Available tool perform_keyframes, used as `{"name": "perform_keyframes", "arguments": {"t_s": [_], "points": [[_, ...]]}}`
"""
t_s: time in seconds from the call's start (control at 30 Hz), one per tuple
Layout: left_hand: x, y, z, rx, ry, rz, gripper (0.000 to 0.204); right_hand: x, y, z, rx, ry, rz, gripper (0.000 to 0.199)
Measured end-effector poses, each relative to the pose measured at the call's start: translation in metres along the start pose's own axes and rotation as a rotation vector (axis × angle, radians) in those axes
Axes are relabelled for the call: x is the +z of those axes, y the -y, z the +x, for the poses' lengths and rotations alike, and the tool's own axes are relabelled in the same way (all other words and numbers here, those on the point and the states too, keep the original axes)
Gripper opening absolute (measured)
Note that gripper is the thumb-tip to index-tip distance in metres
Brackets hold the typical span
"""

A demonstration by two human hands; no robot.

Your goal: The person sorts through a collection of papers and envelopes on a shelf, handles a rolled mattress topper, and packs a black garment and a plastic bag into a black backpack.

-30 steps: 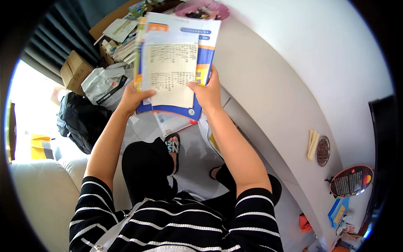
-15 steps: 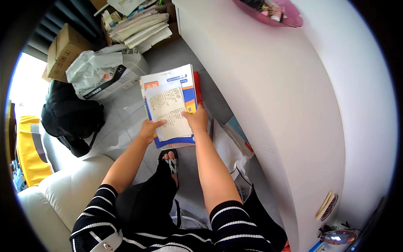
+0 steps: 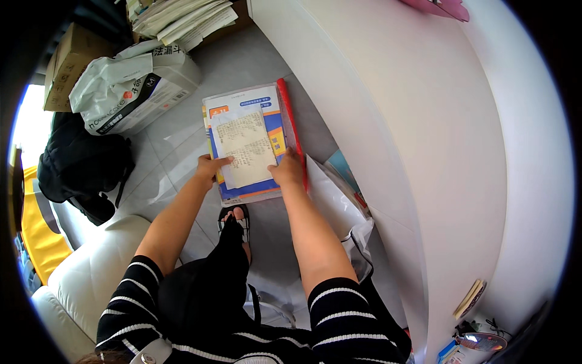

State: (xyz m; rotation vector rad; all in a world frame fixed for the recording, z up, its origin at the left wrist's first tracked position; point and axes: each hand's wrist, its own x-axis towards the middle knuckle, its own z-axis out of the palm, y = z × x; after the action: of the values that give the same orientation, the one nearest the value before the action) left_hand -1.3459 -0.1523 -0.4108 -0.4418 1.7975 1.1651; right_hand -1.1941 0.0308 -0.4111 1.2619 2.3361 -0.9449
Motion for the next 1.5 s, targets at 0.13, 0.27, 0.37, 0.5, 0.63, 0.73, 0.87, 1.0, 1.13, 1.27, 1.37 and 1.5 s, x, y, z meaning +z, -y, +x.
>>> {"name": "perform_keyframes", "arguments": {"t_s": [0.13,0.27,0.37,0.5,0.63,0.73,0.87,1.0,1.13,1.27,1.37,1.5], "points": [[0.004,-0.014,-0.016,0.03,0.167,-0.123,0.059,0.0,-0.005,0.0,0.018,0.03,-0.005,0.095],[0.007,-0.024,-0.021,0.128,0.275,-0.182,0.056,0.005,-0.008,-0.008,0.044,0.009,0.073,0.086],[0.002,-0.03,-0.017,0.092,0.235,-0.113,0.052,-0.001,-0.005,-0.016,0.055,0.107,0.151,0.071],[-0.012,-0.015,0.003,0.072,0.226,-0.139,0.048,-0.043,0.001,-0.02,0.055,-0.111,0.145,0.034],[-0.011,-0.019,-0.007,0.025,0.226,-0.111,0.048,-0.062,-0.04,-0.05,0.05,-0.483,-0.6,0.046],[-0.01,-0.015,-0.001,0.031,0.242,-0.1,0.048,-0.028,-0.08,-0.071,0.249,0.1,-0.398,0.055],[-0.009,-0.016,-0.002,0.032,0.242,-0.108,0.05,0.02,-0.089,-0.141,0.309,0.256,-0.31,0.07],[-0.006,-0.011,0.002,0.116,0.007,0.158,0.058,0.042,-0.112,-0.181,0.292,0.179,-0.011,0.076],[0.007,-0.011,-0.012,0.895,-0.594,0.791,0.068,0.021,-0.18,-0.128,0.199,-0.795,0.306,0.055],[0.044,-0.037,-0.057,1.416,-0.317,0.633,0.062,-0.029,-0.291,-0.042,0.397,-0.996,0.822,0.047],[0.079,-0.034,-0.074,1.186,0.133,0.563,0.046,-0.035,-0.296,-0.033,0.529,-0.732,1.152,0.046],[0.14,-0.029,-0.067,0.933,0.562,0.638,0.052,-0.048,-0.291,-0.042,0.639,-0.325,1.378,0.046]]}}
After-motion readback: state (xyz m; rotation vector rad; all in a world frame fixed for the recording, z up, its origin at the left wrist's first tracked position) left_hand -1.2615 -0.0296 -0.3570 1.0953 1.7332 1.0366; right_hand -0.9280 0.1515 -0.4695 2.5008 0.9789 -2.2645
